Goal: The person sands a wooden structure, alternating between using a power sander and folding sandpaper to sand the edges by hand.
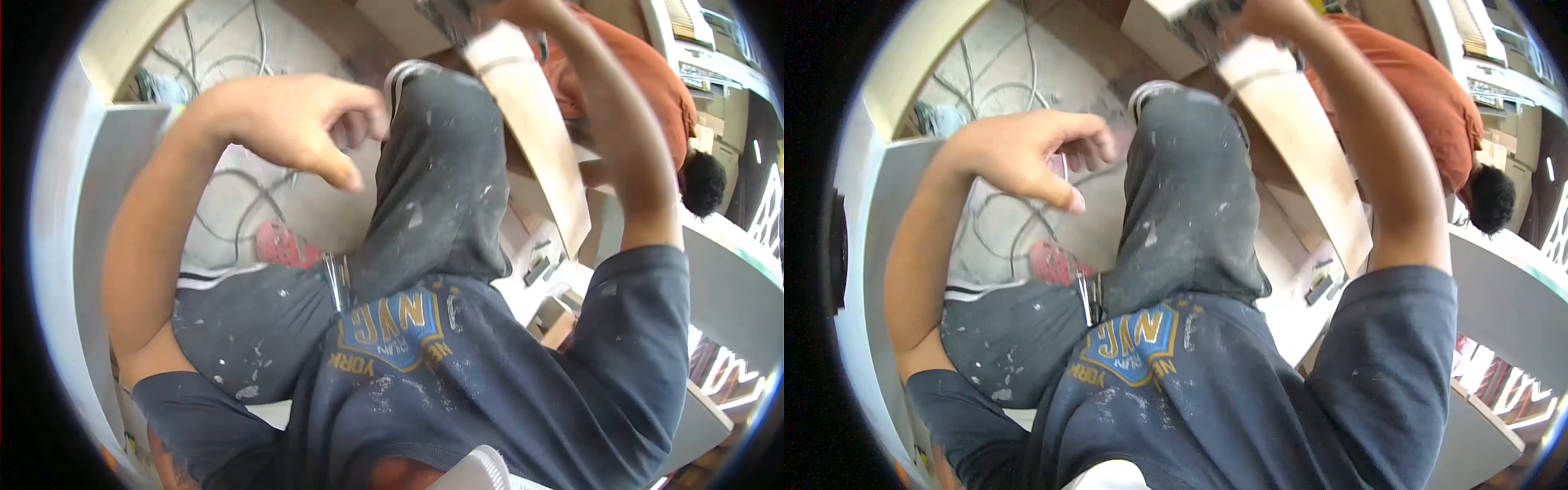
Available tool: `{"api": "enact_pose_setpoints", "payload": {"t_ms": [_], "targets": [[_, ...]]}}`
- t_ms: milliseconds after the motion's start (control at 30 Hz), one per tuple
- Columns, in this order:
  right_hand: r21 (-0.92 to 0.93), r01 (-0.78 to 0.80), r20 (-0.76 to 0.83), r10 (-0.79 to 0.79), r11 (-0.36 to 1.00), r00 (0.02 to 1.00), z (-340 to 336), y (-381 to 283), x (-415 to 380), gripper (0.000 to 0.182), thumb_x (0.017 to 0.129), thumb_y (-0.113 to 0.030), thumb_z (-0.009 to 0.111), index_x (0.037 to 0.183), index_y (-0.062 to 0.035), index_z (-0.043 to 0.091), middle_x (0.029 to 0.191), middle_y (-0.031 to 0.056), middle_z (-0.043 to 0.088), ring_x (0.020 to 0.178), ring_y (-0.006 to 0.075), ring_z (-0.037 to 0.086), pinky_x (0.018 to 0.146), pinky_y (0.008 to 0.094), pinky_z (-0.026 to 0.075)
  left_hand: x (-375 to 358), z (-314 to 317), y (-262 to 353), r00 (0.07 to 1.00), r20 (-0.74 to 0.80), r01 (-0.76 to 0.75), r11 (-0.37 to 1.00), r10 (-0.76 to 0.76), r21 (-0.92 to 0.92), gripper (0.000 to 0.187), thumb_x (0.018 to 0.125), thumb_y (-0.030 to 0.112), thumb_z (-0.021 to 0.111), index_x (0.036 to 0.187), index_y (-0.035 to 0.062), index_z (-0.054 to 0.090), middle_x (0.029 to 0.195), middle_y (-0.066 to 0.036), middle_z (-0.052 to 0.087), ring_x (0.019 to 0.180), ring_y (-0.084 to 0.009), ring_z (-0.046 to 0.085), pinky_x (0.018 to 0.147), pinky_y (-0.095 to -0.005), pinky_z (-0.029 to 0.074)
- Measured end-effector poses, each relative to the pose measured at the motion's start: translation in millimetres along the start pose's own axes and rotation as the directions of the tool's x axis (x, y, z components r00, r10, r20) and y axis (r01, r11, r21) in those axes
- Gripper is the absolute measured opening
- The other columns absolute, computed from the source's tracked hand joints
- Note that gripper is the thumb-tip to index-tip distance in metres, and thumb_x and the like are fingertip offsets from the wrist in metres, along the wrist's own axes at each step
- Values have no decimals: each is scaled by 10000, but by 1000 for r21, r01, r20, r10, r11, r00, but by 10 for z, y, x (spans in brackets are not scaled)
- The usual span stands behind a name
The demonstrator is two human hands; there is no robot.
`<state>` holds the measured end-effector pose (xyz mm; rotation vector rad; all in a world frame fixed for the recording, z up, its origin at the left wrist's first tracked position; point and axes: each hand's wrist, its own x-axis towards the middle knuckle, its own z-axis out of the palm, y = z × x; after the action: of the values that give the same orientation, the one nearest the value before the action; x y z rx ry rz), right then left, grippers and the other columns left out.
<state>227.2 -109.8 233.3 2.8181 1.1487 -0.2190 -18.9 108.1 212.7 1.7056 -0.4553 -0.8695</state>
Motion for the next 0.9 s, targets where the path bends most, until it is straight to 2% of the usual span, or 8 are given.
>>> {"api": "enact_pose_setpoints", "payload": {"t_ms": [67, 133, 233, 400, 467, 667, 800, 900], "targets": [[25, 193, -116, -189, 981, 975, 270, 495, -306, 799, 576, -265, 842, 1294, -205, 498, 1070, 256, 593, 917, 428, 636, 820, 444, 545, 2, -185, -247, 955, -125, 290, 931, -268, 222, 600, 727, 294, 791, 1206, 9, 571, 1082, -185, 661, 957, -243, 642, 836, -361, 511], [86, 107, -66, -101, 991, 993, 223, 480, -619, 794, 578, -231, 844, 1290, -210, 492, 1092, 246, 553, 975, 410, 617, 878, 439, 523, 15, -232, -515, 921, -168, 365, 929, -351, 60, 549, 742, 184, 789, 1196, -13, 552, 1048, -171, 659, 950, -207, 635, 807, -328, 509], [92, -24, 12, 23, 995, 1000, 149, 399, -636, 832, 563, -212, 854, 1303, -167, 477, 1116, 238, 548, 1078, 381, 569, 966, 422, 461, 64, -262, -815, 909, -263, 314, 946, -323, -74, 511, 776, 152, 761, 1205, -24, 549, 1028, -162, 659, 945, -198, 628, 829, -310, 496], [22, 118, -89, -116, 993, 989, 131, 370, 6, 838, 571, -264, 852, 1314, -191, 471, 1062, 245, 590, 968, 421, 608, 869, 449, 506, 140, -266, -993, 894, -282, 324, 938, -347, -126, 538, 789, 213, 746, 1228, -25, 547, 1036, -159, 668, 949, -228, 626, 836, -329, 492], [16, -87, 88, 85, 996, 993, -132, 124, 211, 867, 564, -281, 875, 1313, -120, 468, 1179, 257, 571, 1062, 394, 588, 863, 465, 518, 108, -249, -975, 880, -304, 351, 930, -366, -105, 526, 794, 209, 741, 1224, -23, 549, 1034, -157, 668, 951, -226, 627, 837, -330, 491], [53, -287, 173, 274, 956, 946, -264, 165, 615, 950, 558, -283, 895, 1360, -108, 417, 1185, 255, 569, 1083, 408, 576, 892, 455, 501, -101, -312, -1116, 837, -377, 376, 917, -396, -129, 489, 803, 183, 721, 1220, -12, 555, 1028, -158, 669, 949, -228, 631, 834, -329, 486], [37, 142, -48, -140, 989, 989, 120, 491, 217, 846, 565, -259, 855, 1315, -193, 470, 1063, 250, 582, 968, 425, 607, 862, 453, 507, -180, -365, -997, 773, -432, 463, 879, -464, -115, 442, 803, 156, 706, 1190, -3, 565, 985, -137, 662, 903, -202, 619, 792, -318, 478], [75, 77, 10, -78, 994, 997, 128, 610, -122, 850, 556, -254, 856, 1312, -194, 472, 1054, 255, 567, 990, 424, 594, 873, 437, 500, -142, -391, -1190, 766, -439, 460, 878, -469, -134, 394, 798, 135, 700, 1151, 6, 581, 887, -85, 650, 814, -153, 592, 728, -292, 464]]}}
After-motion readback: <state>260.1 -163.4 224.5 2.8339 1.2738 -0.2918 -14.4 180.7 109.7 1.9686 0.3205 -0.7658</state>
